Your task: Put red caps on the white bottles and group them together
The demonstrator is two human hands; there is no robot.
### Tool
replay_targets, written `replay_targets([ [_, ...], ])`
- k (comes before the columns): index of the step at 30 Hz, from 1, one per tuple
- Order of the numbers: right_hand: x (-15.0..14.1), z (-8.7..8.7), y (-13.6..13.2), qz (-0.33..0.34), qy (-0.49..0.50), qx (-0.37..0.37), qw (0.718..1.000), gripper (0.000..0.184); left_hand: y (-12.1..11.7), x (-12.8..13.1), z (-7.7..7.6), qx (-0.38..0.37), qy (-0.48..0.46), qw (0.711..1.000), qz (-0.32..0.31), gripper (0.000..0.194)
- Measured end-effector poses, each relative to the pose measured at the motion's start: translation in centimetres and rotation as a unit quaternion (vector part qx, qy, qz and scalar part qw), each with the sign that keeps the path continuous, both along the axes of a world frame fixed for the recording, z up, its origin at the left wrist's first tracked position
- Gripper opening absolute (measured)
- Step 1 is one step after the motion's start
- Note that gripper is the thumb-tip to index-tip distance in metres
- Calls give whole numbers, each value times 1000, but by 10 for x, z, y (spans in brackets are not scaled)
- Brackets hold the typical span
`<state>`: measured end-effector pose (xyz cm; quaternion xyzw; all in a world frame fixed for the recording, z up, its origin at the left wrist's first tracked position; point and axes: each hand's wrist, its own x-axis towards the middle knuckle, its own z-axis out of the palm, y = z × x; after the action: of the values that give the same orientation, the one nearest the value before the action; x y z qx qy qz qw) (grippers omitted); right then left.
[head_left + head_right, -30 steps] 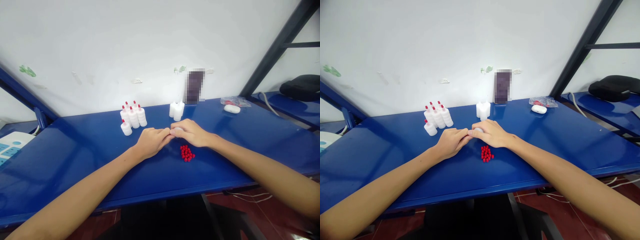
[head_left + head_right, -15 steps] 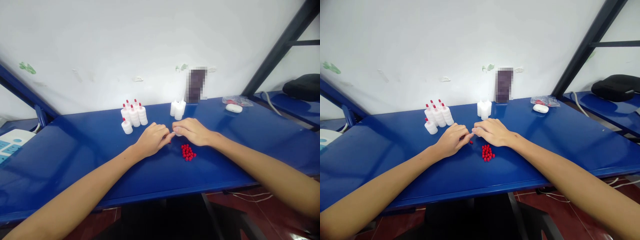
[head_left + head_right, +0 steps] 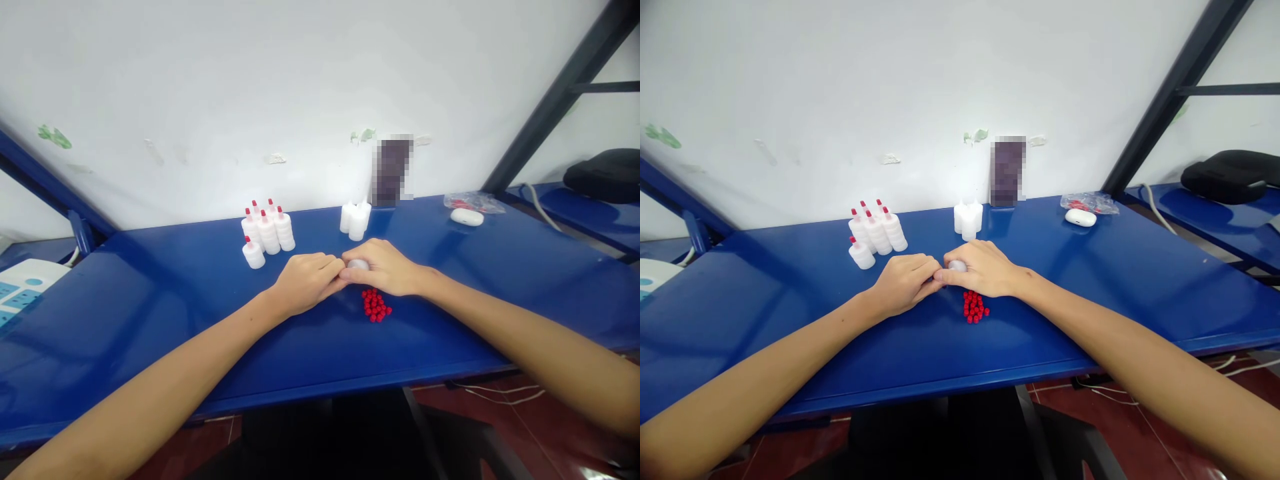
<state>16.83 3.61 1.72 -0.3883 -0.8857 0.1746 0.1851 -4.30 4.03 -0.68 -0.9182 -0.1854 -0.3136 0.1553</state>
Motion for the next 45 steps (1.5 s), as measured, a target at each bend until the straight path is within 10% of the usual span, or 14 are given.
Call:
replay_targets([
  [14,-6,-3,2,-12,27,24,999,37,0,5,6,-85,25,996,5,37],
  [22,1,-9,10,-34,198,-37,979,42,11,-63,80,-418,-97,902,50,44],
  [26,-2,-10,14,-28,262,-85,961,44,22,-113,101,-457,-122,868,154,54],
  [34,-3,-15,18,-57,320,-106,940,54,36,-130,91,-430,-50,864,256,53],
  [45,-8,-20,14,-103,290,-38,951,46,36,-126,87,-422,-63,871,246,55],
])
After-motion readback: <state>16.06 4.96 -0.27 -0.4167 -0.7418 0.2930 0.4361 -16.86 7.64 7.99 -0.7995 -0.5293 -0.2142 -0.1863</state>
